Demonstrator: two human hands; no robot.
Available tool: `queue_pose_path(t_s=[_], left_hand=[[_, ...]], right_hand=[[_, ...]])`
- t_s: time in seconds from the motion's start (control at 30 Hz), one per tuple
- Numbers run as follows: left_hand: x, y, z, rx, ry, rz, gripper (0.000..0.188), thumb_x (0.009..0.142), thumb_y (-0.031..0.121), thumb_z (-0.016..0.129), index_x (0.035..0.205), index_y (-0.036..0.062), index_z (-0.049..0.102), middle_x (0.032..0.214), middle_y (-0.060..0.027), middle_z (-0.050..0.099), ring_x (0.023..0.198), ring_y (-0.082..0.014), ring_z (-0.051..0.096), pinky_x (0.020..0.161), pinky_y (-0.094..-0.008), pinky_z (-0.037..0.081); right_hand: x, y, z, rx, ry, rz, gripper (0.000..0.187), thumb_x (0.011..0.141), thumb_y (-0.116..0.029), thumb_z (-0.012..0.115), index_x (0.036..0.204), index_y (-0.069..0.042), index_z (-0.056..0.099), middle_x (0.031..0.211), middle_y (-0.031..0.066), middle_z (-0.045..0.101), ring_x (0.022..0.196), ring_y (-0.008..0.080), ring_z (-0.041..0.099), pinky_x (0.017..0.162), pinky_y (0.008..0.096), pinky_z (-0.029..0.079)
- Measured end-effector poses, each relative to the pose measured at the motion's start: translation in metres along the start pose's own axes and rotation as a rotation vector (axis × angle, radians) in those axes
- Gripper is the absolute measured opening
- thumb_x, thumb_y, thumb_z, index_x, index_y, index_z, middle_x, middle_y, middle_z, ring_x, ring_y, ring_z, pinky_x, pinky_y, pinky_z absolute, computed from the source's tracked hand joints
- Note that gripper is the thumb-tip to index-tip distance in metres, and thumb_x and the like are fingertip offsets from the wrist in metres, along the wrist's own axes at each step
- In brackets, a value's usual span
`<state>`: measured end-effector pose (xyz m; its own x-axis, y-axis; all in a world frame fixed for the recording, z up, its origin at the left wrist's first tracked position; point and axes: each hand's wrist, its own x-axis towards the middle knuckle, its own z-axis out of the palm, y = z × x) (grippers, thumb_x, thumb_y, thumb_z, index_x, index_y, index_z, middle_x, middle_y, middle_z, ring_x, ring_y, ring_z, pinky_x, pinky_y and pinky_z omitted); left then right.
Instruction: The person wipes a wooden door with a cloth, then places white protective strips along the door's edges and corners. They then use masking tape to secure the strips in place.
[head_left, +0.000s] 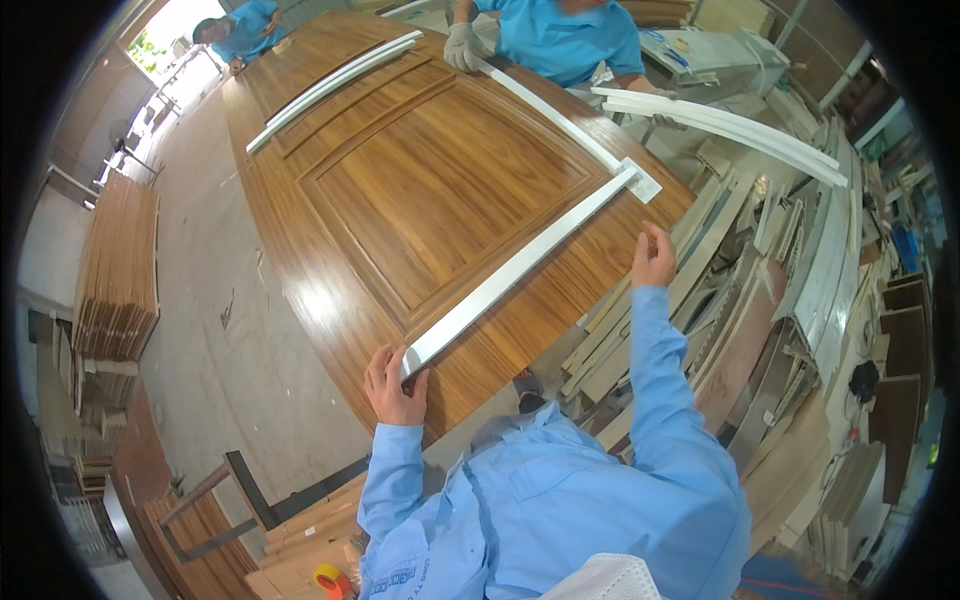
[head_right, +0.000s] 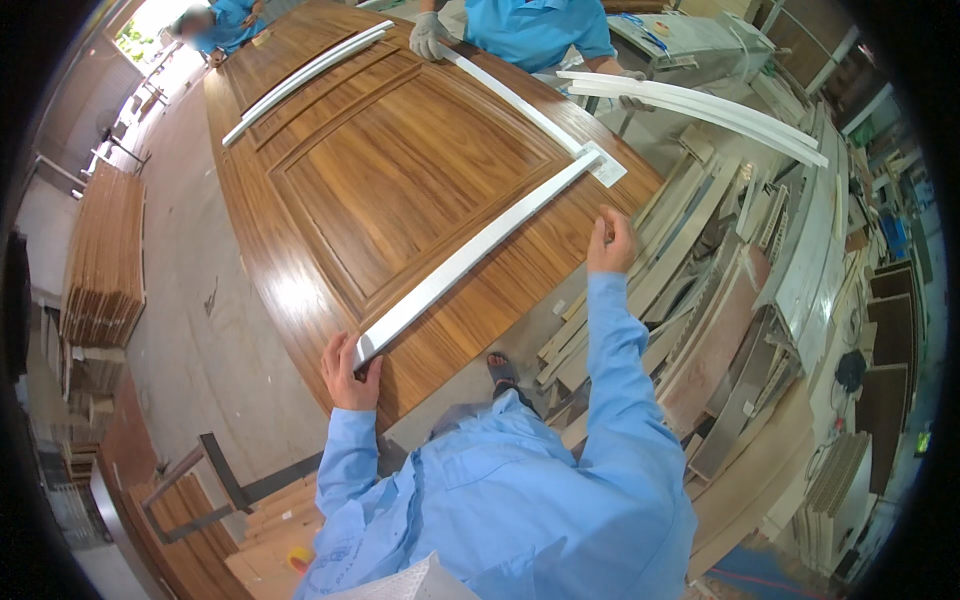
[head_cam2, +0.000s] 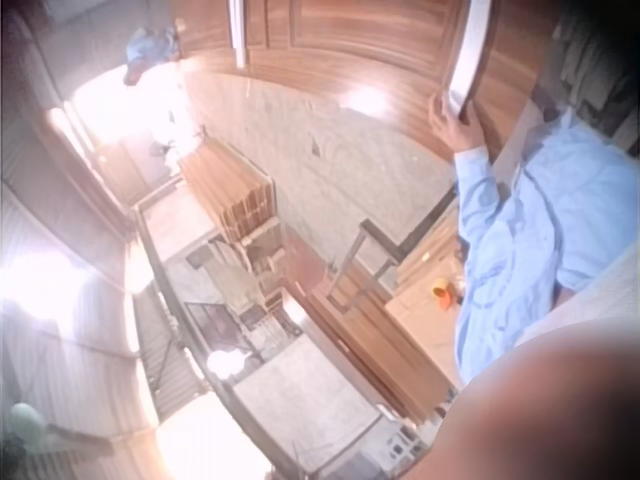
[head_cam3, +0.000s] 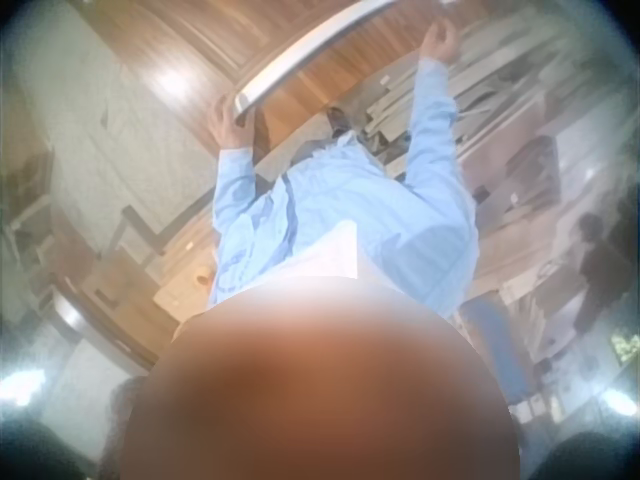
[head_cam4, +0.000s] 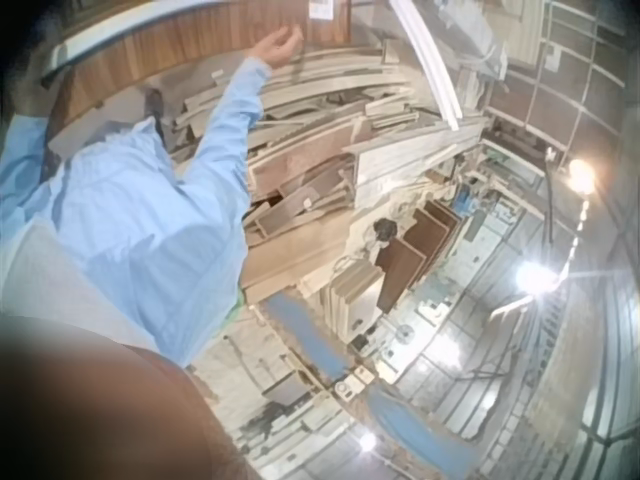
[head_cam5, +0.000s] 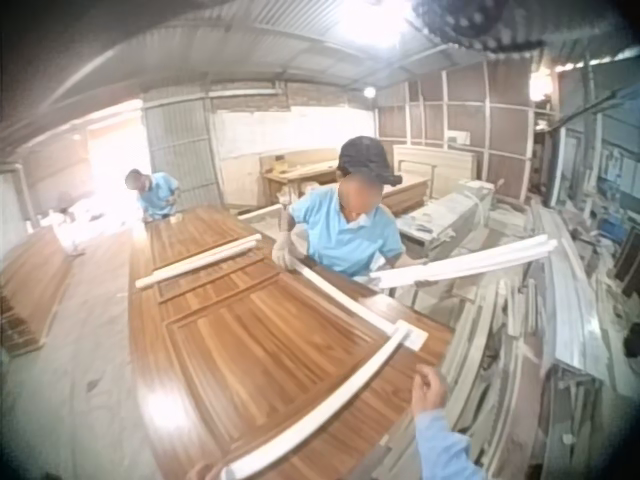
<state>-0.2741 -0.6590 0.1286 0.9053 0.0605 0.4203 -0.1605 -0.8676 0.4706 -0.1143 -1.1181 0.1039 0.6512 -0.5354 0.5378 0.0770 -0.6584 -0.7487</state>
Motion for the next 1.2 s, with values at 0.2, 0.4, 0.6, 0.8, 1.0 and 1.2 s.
queue_pose_path(t_s=[0.2,0.4,0.6,0.8,1.0,1.2], left_hand=[[0.001,-0.003,0.002,0.026,0.003,0.042,0.055,0.078,0.01,0.087,0.13,0.0103,0.068,0.134,-0.0146,0.063,0.124,-0.0368,0.058,0.106,-0.0475,0.044],[0.0,-0.007,0.005,0.013,0.021,0.03,0.049,0.082,0.006,0.083,0.128,0.0109,0.069,0.125,-0.0109,0.068,0.119,-0.0348,0.061,0.104,-0.0465,0.044],[-0.002,-0.01,0.002,-0.025,-0.005,0.011,0.046,0.083,0.005,0.082,0.127,0.0104,0.07,0.125,-0.0128,0.068,0.118,-0.0361,0.062,0.104,-0.0458,0.045],[-0.012,-0.009,-0.009,-0.029,0.012,-0.005,0.045,0.082,0.003,0.08,0.126,0.0075,0.07,0.124,-0.0157,0.068,0.116,-0.038,0.062,0.103,-0.047,0.046],[-0.01,-0.006,-0.01,-0.028,0.006,-0.002,0.044,0.083,0.003,0.079,0.126,0.0068,0.069,0.124,-0.0159,0.068,0.116,-0.0383,0.061,0.103,-0.0468,0.046],[-0.008,-0.005,-0.012,-0.008,-0.013,-0.002,0.045,0.083,0.005,0.08,0.126,0.0069,0.069,0.124,-0.0151,0.068,0.117,-0.0377,0.061,0.104,-0.0466,0.045]], right_hand=[[0.037,-0.006,0.002,0.002,0.03,0.021,0.023,0.099,-0.011,0.068,0.121,-0.01,0.073,0.121,0.0066,0.074,0.108,0.0232,0.069,0.083,0.0349,0.058],[0.074,0.002,0.022,-0.115,0.034,-0.14,0.027,0.093,-0.014,0.073,0.119,-0.009,0.074,0.119,0.0096,0.074,0.113,0.0299,0.067,0.092,0.041,0.055],[0.103,0.045,0.059,-0.234,-0.179,-0.283,0.033,0.09,-0.02,0.077,0.121,-0.008,0.073,0.13,0.0129,0.071,0.119,0.0356,0.065,0.105,0.0481,0.048],[0.073,0.065,0.066,-0.243,-0.196,-0.246,0.031,0.092,-0.018,0.075,0.121,-0.01,0.072,0.139,0.0077,0.068,0.124,0.0359,0.062,0.106,0.0473,0.048],[0.065,0.054,0.061,-0.239,-0.18,-0.235,0.031,0.092,-0.014,0.074,0.123,-0.01,0.071,0.141,0.0051,0.067,0.125,0.034,0.061,0.107,0.0465,0.048],[0.065,0.053,0.061,-0.268,-0.161,-0.247,0.032,0.091,-0.009,0.073,0.122,-0.01,0.072,0.138,0.0069,0.07,0.121,0.033,0.064,0.105,0.0433,0.051]])
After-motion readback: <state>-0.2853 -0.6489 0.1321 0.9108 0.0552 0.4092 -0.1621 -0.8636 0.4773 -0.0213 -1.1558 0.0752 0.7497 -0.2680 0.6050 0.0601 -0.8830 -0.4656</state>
